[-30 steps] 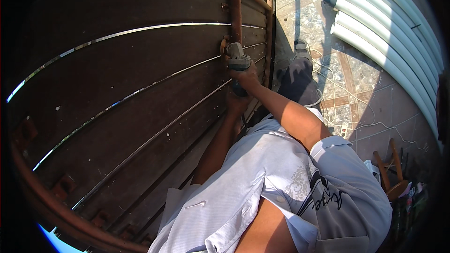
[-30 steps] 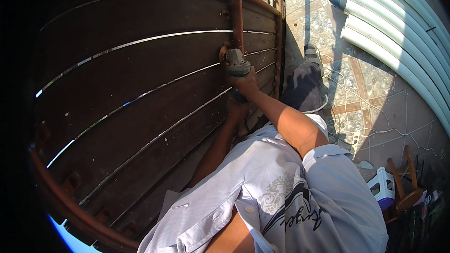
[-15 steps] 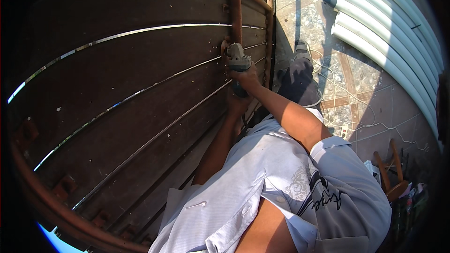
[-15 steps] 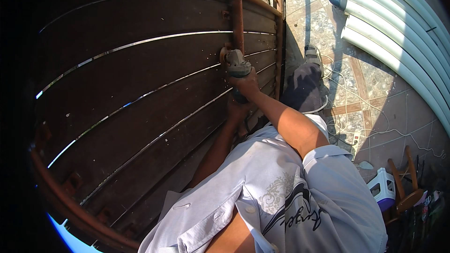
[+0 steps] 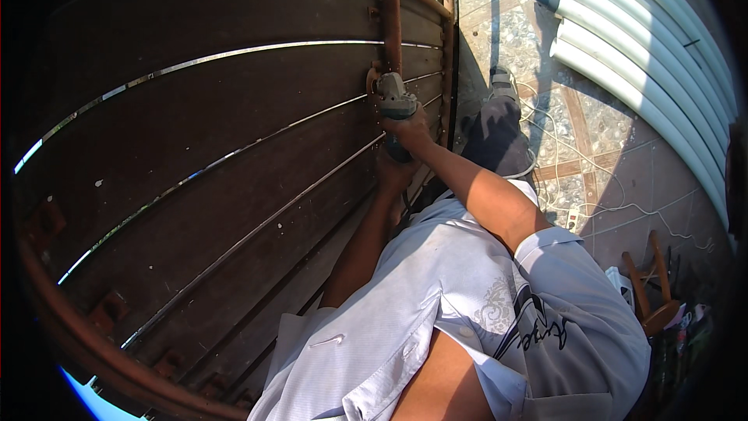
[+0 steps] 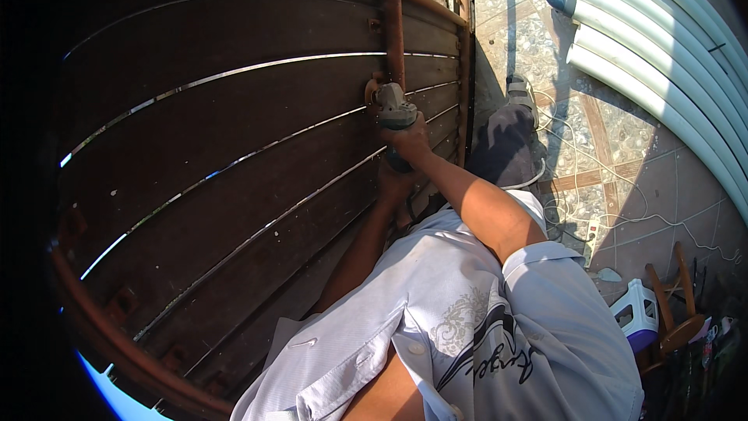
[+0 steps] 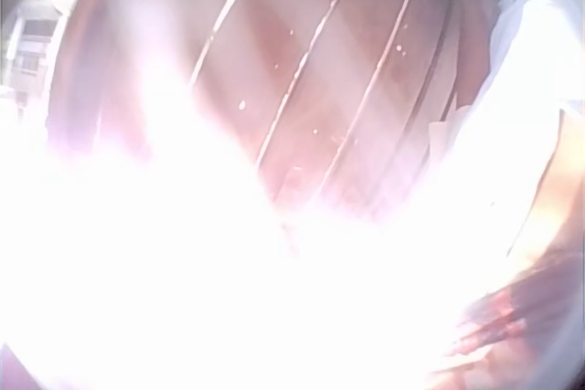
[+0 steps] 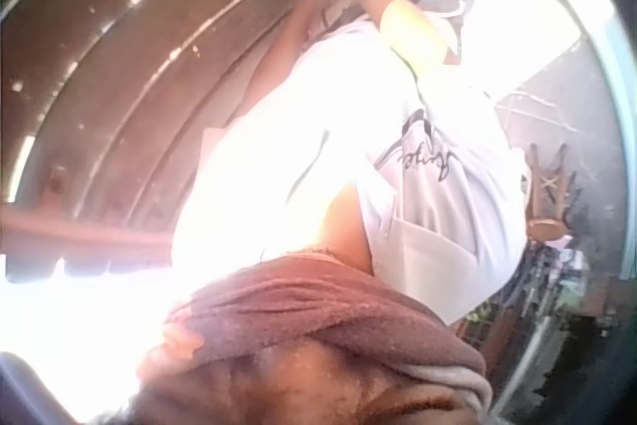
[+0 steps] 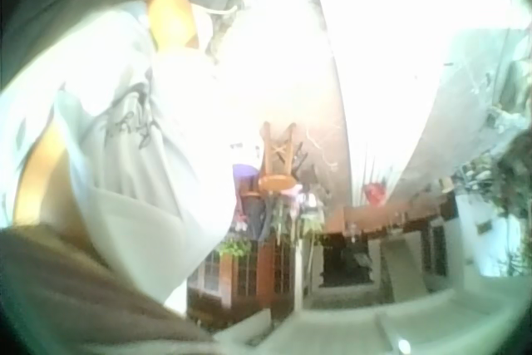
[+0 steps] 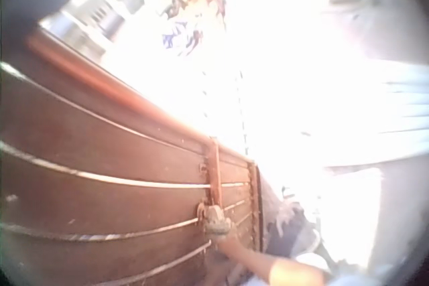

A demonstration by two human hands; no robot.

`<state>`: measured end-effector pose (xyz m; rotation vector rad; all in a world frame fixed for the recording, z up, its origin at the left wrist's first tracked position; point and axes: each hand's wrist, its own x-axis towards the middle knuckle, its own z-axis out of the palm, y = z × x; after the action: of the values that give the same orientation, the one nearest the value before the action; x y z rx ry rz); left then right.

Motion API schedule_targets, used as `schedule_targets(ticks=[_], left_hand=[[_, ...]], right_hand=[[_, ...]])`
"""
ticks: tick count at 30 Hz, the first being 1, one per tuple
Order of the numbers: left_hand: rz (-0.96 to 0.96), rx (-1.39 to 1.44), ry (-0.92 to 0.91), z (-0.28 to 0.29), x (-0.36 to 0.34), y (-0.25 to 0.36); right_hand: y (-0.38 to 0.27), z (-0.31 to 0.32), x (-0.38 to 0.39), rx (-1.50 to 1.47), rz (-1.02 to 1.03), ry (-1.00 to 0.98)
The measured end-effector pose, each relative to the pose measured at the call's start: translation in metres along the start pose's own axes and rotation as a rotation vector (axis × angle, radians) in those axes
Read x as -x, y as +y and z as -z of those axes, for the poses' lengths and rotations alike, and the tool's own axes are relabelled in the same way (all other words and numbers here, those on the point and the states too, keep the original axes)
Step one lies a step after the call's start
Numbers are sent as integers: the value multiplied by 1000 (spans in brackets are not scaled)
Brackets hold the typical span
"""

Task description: The person cuts and grinds metal on a gate using an angle grinder.

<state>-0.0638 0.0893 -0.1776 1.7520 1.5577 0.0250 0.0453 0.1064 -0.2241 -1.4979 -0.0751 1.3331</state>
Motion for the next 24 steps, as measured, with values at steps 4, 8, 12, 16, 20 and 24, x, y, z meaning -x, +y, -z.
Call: schedule_targets(ticks=[4,8,12,16,20,24], left_hand=[[75,6,-32,1,1,4],[61,-7,13,0,1,2],[52,-8,-37,1,-1,-1],[174,40,-73,3,4,24],[16,-44,-2,-2,-4,-8],[70,1,-57,-5,-5,-14]], right_hand=[[-1,2,1,23,-25,0],[1,1,0,42,-5,21],[-1,0,2,-1,5,0],[4,5,-2,24,-28,9],[-1,1,1,-2,-24,-2],[12,1,-8,-6,-17,-9]])
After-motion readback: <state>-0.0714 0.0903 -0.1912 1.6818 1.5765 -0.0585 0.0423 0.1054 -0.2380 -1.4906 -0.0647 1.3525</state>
